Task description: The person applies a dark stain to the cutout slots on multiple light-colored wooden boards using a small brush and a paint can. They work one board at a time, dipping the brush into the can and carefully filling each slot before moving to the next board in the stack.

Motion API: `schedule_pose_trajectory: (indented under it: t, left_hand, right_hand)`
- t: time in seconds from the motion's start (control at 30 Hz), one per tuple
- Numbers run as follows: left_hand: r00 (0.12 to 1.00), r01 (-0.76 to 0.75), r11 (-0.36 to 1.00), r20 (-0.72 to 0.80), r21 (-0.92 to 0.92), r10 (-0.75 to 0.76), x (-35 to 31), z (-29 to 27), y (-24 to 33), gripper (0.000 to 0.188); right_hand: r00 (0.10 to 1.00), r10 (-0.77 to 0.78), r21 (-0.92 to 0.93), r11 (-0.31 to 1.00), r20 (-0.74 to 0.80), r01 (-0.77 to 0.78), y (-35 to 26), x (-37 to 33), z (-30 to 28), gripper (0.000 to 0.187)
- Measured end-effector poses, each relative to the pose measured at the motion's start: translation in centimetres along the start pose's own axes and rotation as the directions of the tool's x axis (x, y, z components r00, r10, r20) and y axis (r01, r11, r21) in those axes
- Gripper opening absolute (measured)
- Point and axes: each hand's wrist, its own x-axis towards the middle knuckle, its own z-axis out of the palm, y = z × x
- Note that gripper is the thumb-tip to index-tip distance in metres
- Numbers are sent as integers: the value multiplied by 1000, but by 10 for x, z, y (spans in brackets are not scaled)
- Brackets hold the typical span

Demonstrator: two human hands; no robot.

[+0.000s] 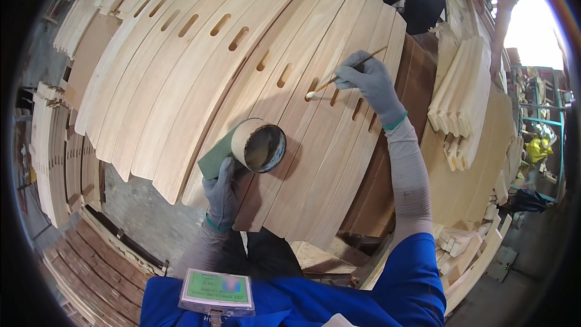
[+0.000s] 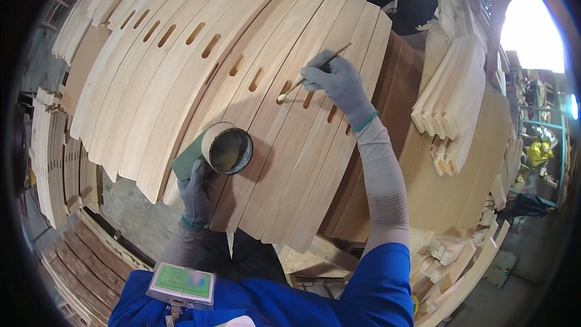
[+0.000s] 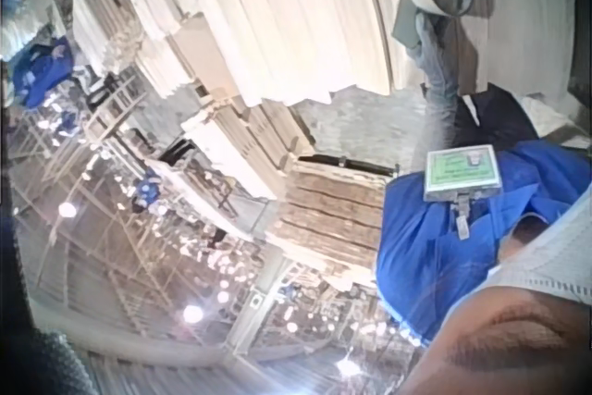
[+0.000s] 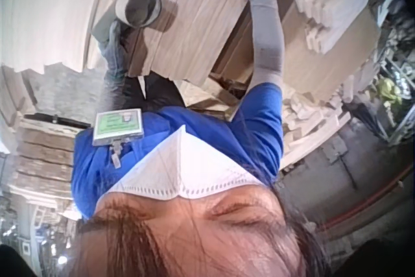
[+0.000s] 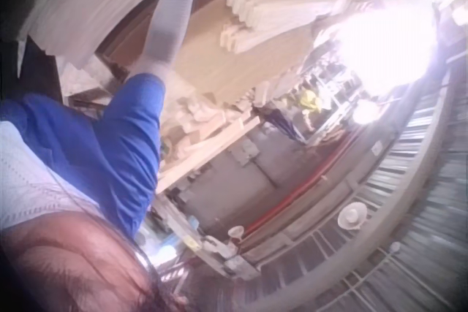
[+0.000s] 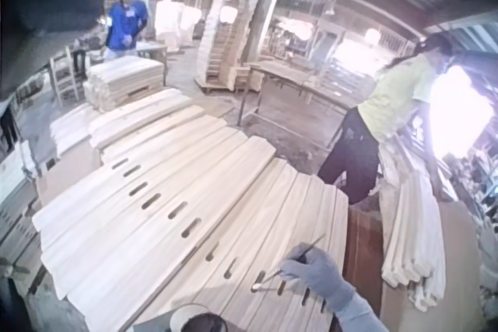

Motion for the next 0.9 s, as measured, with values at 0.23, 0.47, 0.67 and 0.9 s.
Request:
schedule_pose_trajectory:
  t: [0.23, 0.47, 0.67, 0.9]
  left_hand:
    - [998, 15, 1000, -55, -5, -15, 1, 12, 8, 14]
    - [999, 38, 993, -28, -110, -42, 2, 13, 13, 12]
    - [995, 83, 996, -47, -29, -84, 1, 8, 10, 11]
    - [1000, 20, 990, -6, -136, -21, 4, 8, 7, 19]
  right_hand:
    - [971, -217, -386, 908, -100, 163, 8, 13, 11, 13]
    - [944, -245, -461, 827, 220, 322, 2, -8, 26, 10]
    - [955, -271, -443, 846, 120, 296, 3, -4, 12, 12]
    - [996, -72, -367, 926, 61, 89, 4, -4, 27, 14]
